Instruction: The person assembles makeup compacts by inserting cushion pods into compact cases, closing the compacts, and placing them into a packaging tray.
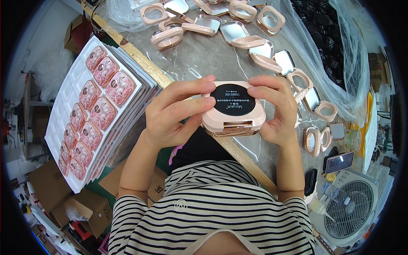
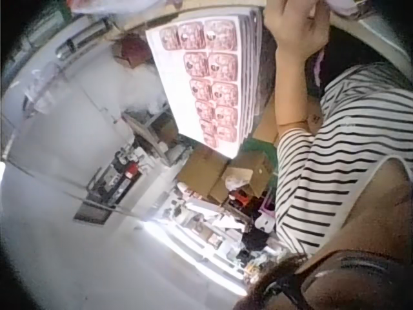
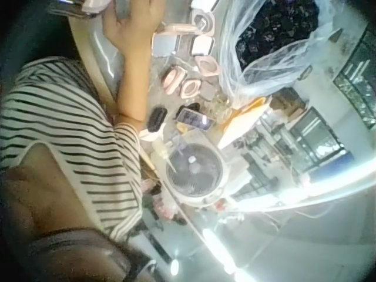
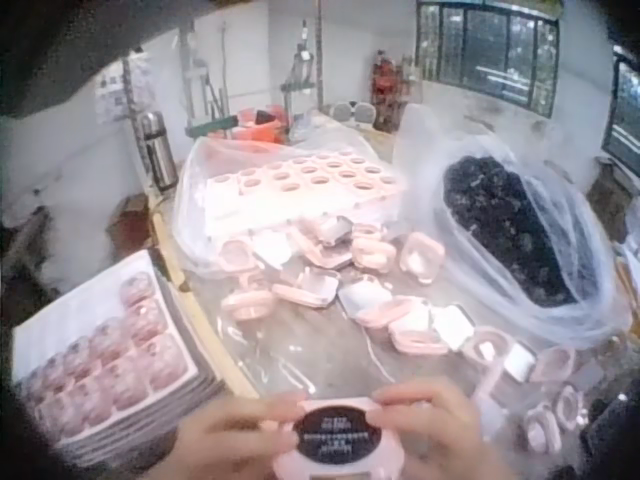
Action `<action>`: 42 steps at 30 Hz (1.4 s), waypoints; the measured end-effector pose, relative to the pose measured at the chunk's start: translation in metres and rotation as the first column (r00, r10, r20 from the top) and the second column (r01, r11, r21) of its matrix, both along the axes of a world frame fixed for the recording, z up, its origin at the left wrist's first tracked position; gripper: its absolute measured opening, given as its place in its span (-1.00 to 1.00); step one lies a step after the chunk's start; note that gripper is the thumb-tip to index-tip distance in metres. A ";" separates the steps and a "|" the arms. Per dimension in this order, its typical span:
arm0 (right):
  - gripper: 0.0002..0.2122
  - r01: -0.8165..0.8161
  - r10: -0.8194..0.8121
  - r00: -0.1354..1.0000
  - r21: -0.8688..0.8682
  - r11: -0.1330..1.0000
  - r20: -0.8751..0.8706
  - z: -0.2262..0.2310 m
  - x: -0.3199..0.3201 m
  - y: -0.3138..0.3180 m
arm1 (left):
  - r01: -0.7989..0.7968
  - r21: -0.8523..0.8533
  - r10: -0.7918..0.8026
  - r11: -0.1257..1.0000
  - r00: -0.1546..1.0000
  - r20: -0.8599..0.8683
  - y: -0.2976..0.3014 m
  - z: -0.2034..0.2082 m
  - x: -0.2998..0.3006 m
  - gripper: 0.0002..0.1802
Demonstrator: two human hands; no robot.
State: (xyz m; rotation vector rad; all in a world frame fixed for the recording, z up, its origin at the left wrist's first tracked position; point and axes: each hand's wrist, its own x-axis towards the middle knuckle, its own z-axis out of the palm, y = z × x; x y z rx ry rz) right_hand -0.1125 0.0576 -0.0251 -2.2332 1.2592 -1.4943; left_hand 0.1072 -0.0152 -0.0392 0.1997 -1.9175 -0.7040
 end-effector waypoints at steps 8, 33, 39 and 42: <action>-0.62 -0.095 0.079 0.988 0.118 0.988 0.135 -0.007 -0.001 0.000 | 0.000 0.083 -0.003 0.997 0.999 0.032 0.002 -0.001 0.000 -0.58; -0.69 -0.009 0.019 0.991 -0.072 0.997 0.129 -0.005 0.004 0.005 | 0.016 -0.036 -0.016 0.999 1.000 -0.001 0.002 -0.004 0.003 -0.64; -0.70 0.039 -0.024 0.992 -0.123 0.992 0.128 -0.008 0.008 0.004 | 0.044 -0.166 -0.052 0.985 0.998 -0.045 -0.001 -0.008 0.003 -0.82; -0.69 0.052 -0.037 0.990 -0.107 0.993 0.136 -0.010 0.010 0.001 | 0.066 -0.175 -0.072 0.982 0.997 -0.028 -0.001 -0.008 0.007 -0.88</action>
